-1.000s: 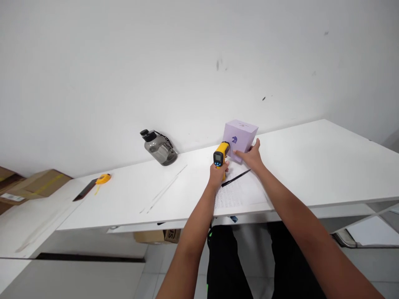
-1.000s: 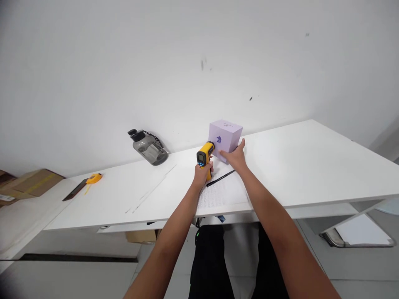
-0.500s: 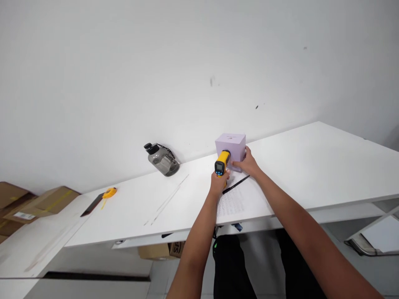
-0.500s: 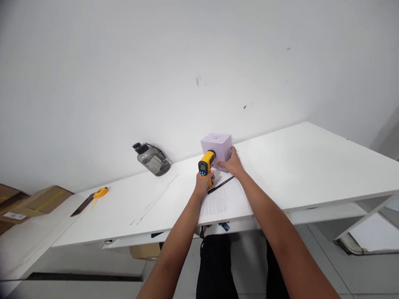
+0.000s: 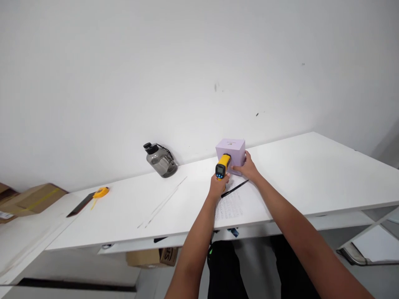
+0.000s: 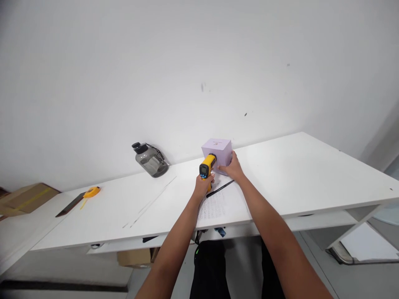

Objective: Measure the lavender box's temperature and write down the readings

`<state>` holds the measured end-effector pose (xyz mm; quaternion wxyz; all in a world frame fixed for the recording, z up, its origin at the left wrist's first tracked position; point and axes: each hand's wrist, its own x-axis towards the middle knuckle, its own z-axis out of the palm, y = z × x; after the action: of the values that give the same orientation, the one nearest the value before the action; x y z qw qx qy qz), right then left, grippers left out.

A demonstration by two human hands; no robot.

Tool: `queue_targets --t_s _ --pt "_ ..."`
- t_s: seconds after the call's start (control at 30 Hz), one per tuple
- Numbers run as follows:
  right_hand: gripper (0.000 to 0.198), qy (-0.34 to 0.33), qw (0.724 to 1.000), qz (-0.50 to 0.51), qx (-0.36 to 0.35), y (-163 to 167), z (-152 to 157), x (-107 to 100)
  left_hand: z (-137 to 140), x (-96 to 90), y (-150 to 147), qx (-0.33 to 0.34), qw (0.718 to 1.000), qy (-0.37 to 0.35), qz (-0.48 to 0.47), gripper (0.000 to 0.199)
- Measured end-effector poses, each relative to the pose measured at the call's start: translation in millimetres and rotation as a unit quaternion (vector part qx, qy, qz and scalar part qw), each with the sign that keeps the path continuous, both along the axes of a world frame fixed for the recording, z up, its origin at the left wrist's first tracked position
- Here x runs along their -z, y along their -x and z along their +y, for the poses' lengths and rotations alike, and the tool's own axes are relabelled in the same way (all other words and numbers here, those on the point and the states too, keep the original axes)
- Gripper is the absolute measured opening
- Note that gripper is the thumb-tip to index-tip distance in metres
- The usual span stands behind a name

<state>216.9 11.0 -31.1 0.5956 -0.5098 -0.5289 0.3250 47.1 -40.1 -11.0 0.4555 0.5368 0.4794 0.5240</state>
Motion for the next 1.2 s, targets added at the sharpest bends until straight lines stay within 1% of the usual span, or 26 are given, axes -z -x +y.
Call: queue_targets --t_s 0.07,0.1,0.2,0.3,0.43,0.63,0.97,1.2 --pt "0.112 0.034 0.999 0.012 -0.004 1 -3 -3 0 -0.4 0 0.005 1.0 -0.004 -0.002 0.041" --pt "0.111 0.04 0.999 0.02 -0.004 2 -4 -5 0 -0.7 0 0.006 1.0 -0.007 -0.002 0.041" --pt "0.11 0.027 0.999 0.025 0.014 5 -9 -8 1 -1.1 0 0.014 1.0 -0.01 -0.002 0.042" --pt "0.113 0.018 0.999 0.024 0.03 5 -9 -7 1 -0.2 -1 0.019 1.0 -0.003 -0.007 0.043" --pt "0.114 0.002 0.999 0.039 0.001 3 -1 2 2 1.5 0 0.023 1.0 -0.007 -0.009 0.043" --pt "0.109 -0.006 0.999 0.034 -0.027 -2 9 11 1 1.5 0 0.025 1.0 -0.011 0.001 0.035" --pt "0.109 -0.003 0.999 0.039 -0.034 -3 11 12 -1 -6.1 -1 0.032 0.999 0.006 -0.027 0.043" --pt "0.112 -0.018 0.998 0.035 -0.04 -3 9 11 -2 -6.2 -1 0.031 0.999 0.007 -0.026 0.047"
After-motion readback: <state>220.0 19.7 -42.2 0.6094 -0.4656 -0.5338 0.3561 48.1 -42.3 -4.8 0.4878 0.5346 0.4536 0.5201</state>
